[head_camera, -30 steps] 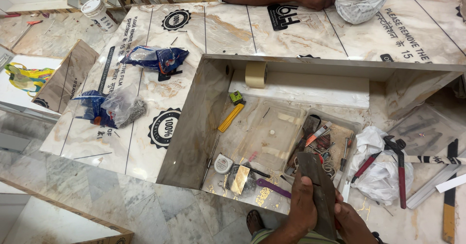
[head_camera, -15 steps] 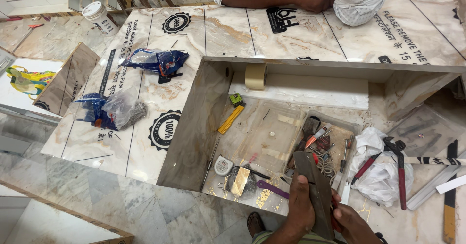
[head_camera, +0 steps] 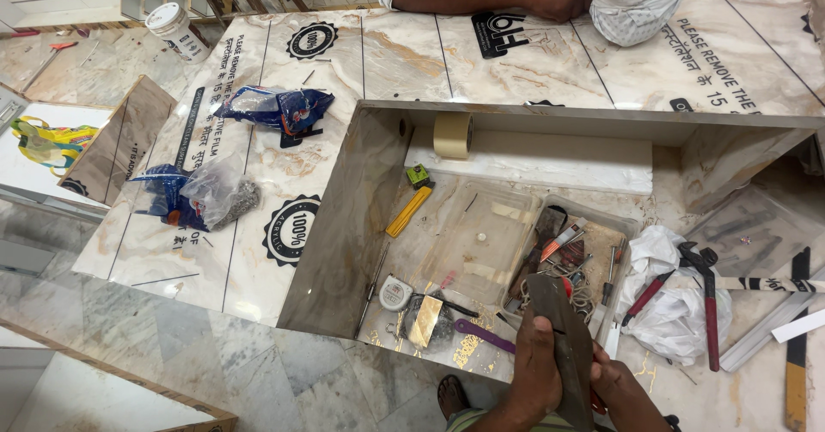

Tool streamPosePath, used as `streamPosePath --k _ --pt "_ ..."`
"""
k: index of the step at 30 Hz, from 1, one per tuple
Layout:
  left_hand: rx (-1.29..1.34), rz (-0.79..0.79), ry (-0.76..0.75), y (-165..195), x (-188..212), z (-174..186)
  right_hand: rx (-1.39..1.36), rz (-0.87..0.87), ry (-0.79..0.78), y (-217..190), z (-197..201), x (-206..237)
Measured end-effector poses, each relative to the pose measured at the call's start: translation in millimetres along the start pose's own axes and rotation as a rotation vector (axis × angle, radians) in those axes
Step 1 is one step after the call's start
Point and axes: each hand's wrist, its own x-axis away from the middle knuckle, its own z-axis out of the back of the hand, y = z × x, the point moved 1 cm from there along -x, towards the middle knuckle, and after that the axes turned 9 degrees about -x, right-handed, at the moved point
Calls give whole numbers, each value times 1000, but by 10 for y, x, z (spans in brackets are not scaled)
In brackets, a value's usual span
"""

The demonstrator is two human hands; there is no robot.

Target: The person opens a drawer in a marble counter and sorts through various tools and hardware items. They pick up a red clamp, a metal file, and other small objects, inspecting them before placing them back into the drawer.

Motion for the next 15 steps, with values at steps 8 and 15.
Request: streamPosePath --k 8,15 --pt "39 53 44 -74 -41 24 -123 310 -161 -110 -136 -5" --pt "242 271 138 -231 -66 104 8 -97 -82 17 43 -38"
